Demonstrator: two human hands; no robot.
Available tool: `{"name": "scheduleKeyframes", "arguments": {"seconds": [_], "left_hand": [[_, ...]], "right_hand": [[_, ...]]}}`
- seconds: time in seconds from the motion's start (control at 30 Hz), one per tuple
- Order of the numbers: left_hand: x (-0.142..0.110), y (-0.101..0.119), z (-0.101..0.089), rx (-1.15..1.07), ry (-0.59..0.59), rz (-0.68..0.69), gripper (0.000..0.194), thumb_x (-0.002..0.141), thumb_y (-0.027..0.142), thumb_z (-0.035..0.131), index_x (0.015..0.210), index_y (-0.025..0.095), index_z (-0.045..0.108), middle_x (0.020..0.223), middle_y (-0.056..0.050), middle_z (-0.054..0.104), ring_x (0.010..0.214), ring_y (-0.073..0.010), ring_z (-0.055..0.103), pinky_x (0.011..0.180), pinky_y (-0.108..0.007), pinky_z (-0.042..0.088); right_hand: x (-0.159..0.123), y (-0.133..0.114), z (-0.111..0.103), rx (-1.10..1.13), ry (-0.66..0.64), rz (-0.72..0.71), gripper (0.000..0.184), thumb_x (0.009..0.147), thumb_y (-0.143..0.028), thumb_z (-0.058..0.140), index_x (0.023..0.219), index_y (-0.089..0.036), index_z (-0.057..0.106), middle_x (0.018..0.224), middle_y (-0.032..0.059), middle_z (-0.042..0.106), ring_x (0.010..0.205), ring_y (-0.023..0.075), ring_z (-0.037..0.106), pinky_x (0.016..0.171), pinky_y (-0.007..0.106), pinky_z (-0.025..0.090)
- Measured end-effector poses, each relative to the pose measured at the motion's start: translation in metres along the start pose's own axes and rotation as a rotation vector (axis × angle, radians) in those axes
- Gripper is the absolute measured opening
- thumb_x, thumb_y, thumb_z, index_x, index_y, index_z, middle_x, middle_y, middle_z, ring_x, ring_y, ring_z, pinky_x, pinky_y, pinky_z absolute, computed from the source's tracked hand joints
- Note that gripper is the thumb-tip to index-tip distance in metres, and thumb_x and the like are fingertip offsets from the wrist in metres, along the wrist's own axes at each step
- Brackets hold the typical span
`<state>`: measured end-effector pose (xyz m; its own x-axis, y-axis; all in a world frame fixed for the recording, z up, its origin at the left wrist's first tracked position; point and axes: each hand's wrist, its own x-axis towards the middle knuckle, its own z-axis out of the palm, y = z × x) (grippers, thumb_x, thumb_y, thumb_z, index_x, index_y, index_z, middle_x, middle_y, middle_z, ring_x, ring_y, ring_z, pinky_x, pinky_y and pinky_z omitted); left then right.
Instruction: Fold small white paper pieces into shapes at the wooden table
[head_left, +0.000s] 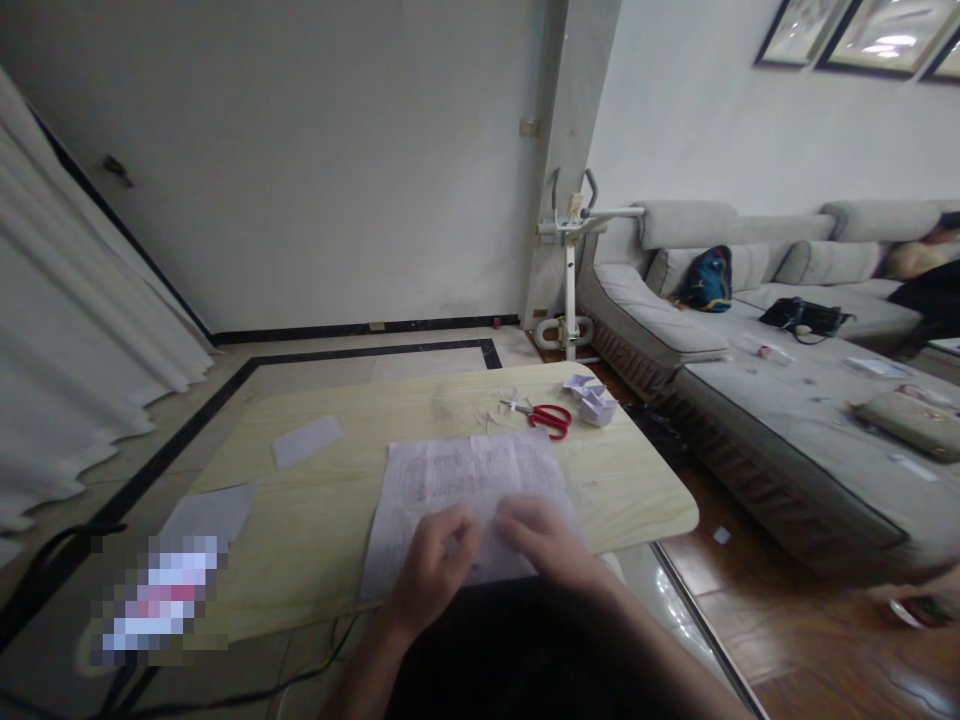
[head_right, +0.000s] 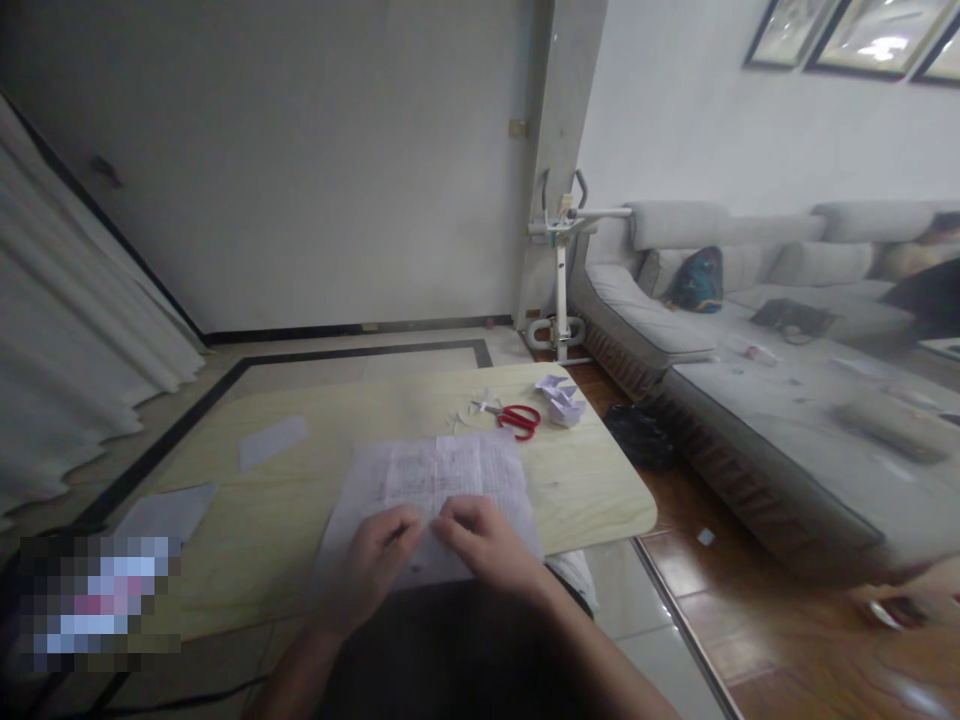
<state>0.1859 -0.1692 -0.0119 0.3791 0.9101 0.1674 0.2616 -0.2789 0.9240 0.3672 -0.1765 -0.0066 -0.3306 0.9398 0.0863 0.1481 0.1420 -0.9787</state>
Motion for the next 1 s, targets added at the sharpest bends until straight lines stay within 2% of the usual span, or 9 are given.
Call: {"name": "scheduleKeyframes", "arguments": {"seconds": [0.1, 0.2, 0.27, 0.37, 0.53, 0.67, 0.87, 1.0], "left_hand": [[0.000, -0.002, 0.003, -0.071, 0.043, -0.048, 0.032, 0.087, 0.031, 0.050, 0.059, 0.021, 0.039, 0.057, 0.005, 0.038, 0.057, -0.0123, 0.043, 0.053, -0.021, 0.036], [0.001, -0.004, 0.008, -0.193, 0.116, -0.162, 0.026, 0.084, 0.034, 0.051, 0.063, 0.020, 0.045, 0.061, 0.004, 0.046, 0.058, -0.0136, 0.049, 0.052, -0.022, 0.040], [0.000, -0.004, 0.009, -0.230, 0.066, -0.196, 0.026, 0.087, 0.037, 0.050, 0.067, 0.019, 0.052, 0.063, 0.002, 0.055, 0.059, -0.0151, 0.055, 0.055, -0.024, 0.043], [-0.001, -0.002, 0.006, -0.168, -0.054, -0.140, 0.035, 0.092, 0.040, 0.049, 0.065, 0.019, 0.056, 0.061, 0.000, 0.060, 0.060, -0.0154, 0.057, 0.060, -0.025, 0.045], [-0.004, 0.002, -0.001, -0.065, -0.132, -0.051, 0.043, 0.094, 0.040, 0.048, 0.057, 0.019, 0.053, 0.056, 0.000, 0.054, 0.057, -0.0140, 0.052, 0.056, -0.024, 0.040], [-0.005, 0.004, -0.001, -0.076, -0.211, -0.066, 0.046, 0.094, 0.043, 0.048, 0.055, 0.018, 0.053, 0.053, 0.001, 0.052, 0.054, -0.0130, 0.050, 0.055, -0.023, 0.038], [-0.003, -0.001, 0.007, -0.207, -0.084, -0.158, 0.039, 0.091, 0.042, 0.050, 0.061, 0.019, 0.056, 0.055, 0.000, 0.060, 0.056, -0.0151, 0.057, 0.057, -0.024, 0.043], [-0.001, -0.001, 0.007, -0.155, -0.051, -0.130, 0.041, 0.093, 0.040, 0.049, 0.060, 0.019, 0.057, 0.056, -0.001, 0.060, 0.057, -0.0154, 0.057, 0.059, -0.025, 0.044]], "right_hand": [[-0.002, -0.005, 0.003, 0.024, -0.026, -0.012, 0.042, 0.090, -0.047, 0.053, 0.061, -0.019, 0.044, 0.061, -0.0043, 0.039, 0.060, 0.0117, 0.038, 0.055, 0.024, 0.031], [-0.002, -0.008, 0.005, 0.058, 0.038, -0.011, 0.043, 0.089, -0.049, 0.055, 0.060, -0.019, 0.044, 0.061, -0.0041, 0.038, 0.060, 0.0121, 0.038, 0.056, 0.024, 0.032], [-0.001, -0.007, 0.006, 0.092, 0.125, 0.002, 0.043, 0.088, -0.050, 0.056, 0.061, -0.020, 0.044, 0.060, -0.0037, 0.040, 0.059, 0.0124, 0.039, 0.055, 0.025, 0.032], [0.001, -0.003, 0.004, 0.104, 0.176, 0.020, 0.041, 0.087, -0.049, 0.056, 0.060, -0.020, 0.045, 0.059, -0.0037, 0.041, 0.058, 0.0124, 0.039, 0.054, 0.024, 0.032], [0.001, 0.002, 0.000, 0.024, 0.019, -0.001, 0.038, 0.089, -0.045, 0.054, 0.062, -0.019, 0.047, 0.061, -0.0042, 0.041, 0.060, 0.0118, 0.038, 0.055, 0.023, 0.032], [-0.002, 0.000, 0.001, 0.020, -0.028, -0.026, 0.041, 0.090, -0.044, 0.052, 0.060, -0.019, 0.043, 0.060, -0.0046, 0.037, 0.059, 0.0114, 0.036, 0.053, 0.023, 0.030], [0.002, 0.002, 0.008, 0.111, 0.129, 0.020, 0.042, 0.089, -0.049, 0.053, 0.060, -0.020, 0.043, 0.058, -0.0047, 0.037, 0.056, 0.0113, 0.037, 0.051, 0.023, 0.032], [0.004, 0.008, 0.008, 0.094, 0.171, 0.058, 0.047, 0.088, -0.057, 0.054, 0.061, -0.020, 0.046, 0.058, -0.0043, 0.040, 0.056, 0.0118, 0.041, 0.052, 0.023, 0.035]]}}
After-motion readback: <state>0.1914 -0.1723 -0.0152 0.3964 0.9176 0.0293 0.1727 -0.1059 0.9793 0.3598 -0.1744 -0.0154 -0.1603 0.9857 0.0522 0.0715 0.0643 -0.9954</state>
